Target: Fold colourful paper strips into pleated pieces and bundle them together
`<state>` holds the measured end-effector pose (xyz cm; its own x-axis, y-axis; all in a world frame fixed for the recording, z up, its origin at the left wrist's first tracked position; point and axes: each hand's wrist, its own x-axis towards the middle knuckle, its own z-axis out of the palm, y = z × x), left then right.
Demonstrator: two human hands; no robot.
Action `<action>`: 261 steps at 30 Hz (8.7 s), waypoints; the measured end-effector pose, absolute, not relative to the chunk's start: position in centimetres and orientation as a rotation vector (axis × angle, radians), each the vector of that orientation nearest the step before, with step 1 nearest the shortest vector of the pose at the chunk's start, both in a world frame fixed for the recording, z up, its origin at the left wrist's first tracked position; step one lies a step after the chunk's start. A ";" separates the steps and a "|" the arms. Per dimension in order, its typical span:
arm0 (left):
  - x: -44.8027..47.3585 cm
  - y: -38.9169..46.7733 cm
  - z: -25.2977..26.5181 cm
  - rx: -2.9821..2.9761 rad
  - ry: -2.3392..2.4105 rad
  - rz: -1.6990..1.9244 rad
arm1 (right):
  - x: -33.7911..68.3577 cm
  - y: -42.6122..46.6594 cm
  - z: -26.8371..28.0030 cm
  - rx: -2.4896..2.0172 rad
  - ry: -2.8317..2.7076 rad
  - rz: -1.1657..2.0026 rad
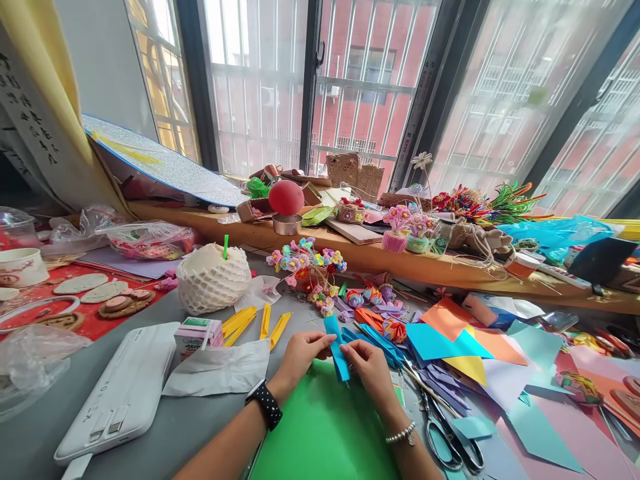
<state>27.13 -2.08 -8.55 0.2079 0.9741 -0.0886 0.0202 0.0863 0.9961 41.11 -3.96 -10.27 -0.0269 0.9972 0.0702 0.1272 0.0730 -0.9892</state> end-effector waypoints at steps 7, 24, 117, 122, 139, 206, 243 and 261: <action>27.0 -1.8 -9.3 1.233 1.075 1.016 | 41.4 -3.8 -10.4 -1.198 -1.385 1.188; 27.1 -1.8 -9.4 1.333 1.076 0.993 | 41.2 -3.9 -10.5 -1.253 -1.341 1.115; 27.1 -3.5 -8.4 3.074 1.277 1.025 | 40.9 -4.7 -10.2 -1.227 -1.943 -0.190; 26.9 -3.3 -8.4 3.051 1.314 1.020 | 41.1 -4.6 -10.4 -1.277 -1.928 -0.223; 25.4 -2.2 -7.8 2.961 1.546 1.101 | 42.2 -4.2 -10.6 -1.435 -1.774 -0.303; 25.5 -2.1 -8.5 2.604 1.499 1.248 | 41.6 -3.9 -10.6 -1.385 -1.725 -0.161; 26.5 -1.7 -7.7 1.409 1.043 1.124 | 41.4 -3.8 -9.9 -1.069 -1.328 1.040; 27.0 -2.2 -7.9 1.396 1.026 1.080 | 41.6 -4.0 -9.9 -1.023 -1.266 1.202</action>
